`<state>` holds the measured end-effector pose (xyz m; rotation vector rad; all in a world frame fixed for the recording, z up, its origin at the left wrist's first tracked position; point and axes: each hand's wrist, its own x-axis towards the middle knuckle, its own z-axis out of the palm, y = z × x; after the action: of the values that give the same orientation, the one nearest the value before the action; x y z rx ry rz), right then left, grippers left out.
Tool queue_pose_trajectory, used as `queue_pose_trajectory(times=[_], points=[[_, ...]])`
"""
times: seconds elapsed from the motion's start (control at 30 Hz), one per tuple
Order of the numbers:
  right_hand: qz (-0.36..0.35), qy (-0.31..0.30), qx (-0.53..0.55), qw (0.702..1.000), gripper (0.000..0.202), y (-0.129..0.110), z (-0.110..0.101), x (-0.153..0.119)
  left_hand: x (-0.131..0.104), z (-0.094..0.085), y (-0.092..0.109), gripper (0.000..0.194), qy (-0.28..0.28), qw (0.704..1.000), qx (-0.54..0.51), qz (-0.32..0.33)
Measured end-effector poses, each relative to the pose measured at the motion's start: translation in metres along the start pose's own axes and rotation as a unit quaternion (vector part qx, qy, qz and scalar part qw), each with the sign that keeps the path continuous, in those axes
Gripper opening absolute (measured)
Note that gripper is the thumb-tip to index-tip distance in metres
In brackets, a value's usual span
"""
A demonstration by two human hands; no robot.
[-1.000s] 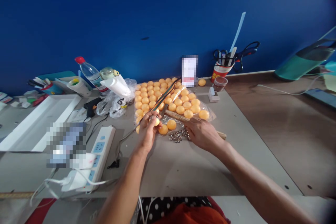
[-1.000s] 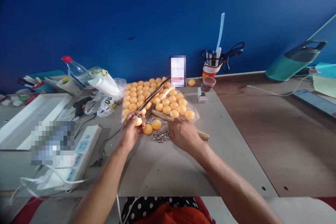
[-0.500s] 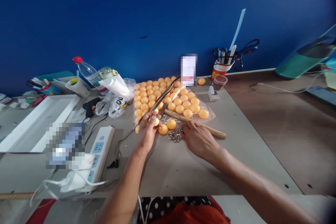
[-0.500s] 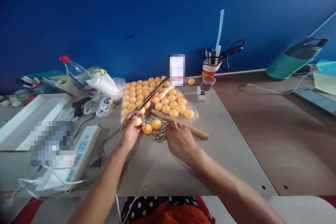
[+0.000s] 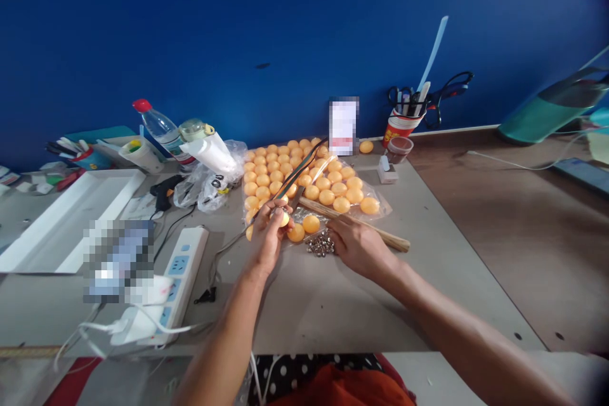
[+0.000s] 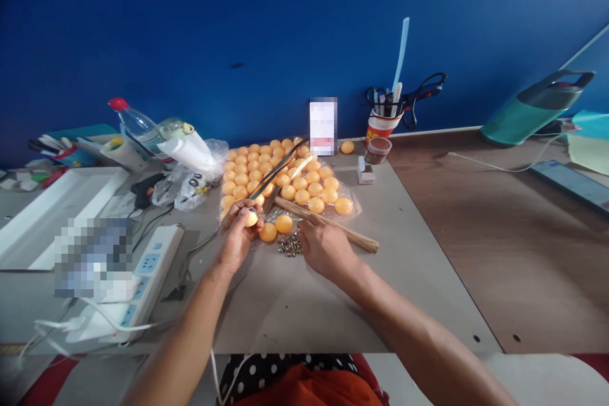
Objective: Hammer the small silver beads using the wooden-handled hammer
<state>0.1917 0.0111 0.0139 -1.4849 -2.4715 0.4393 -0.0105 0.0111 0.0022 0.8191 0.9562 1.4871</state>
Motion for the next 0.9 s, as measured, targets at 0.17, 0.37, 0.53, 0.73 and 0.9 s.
queue_pose_trajectory(times=[0.17,0.37,0.53,0.73,0.9], points=[[0.06,-0.048,-0.065,0.995,0.023,0.007,-0.005,-0.001,0.001,-0.002,-0.002,0.025,-0.005,1.0,0.001,0.007],[0.02,-0.06,-0.059,0.996,0.023,0.001,0.002,-0.002,0.001,-0.001,-0.002,0.026,-0.005,1.0,0.002,0.008],[0.014,0.001,0.017,1.0,0.024,0.008,-0.004,0.0,0.0,0.001,0.001,0.028,0.002,1.0,-0.004,-0.005],[0.057,-0.034,-0.023,0.998,0.026,0.012,-0.013,0.001,0.0,0.0,0.0,0.026,0.0,1.0,0.004,0.0],[0.024,-0.061,-0.025,0.998,0.03,0.005,-0.01,0.0,0.001,0.0,-0.002,0.029,0.005,1.0,0.006,0.006]])
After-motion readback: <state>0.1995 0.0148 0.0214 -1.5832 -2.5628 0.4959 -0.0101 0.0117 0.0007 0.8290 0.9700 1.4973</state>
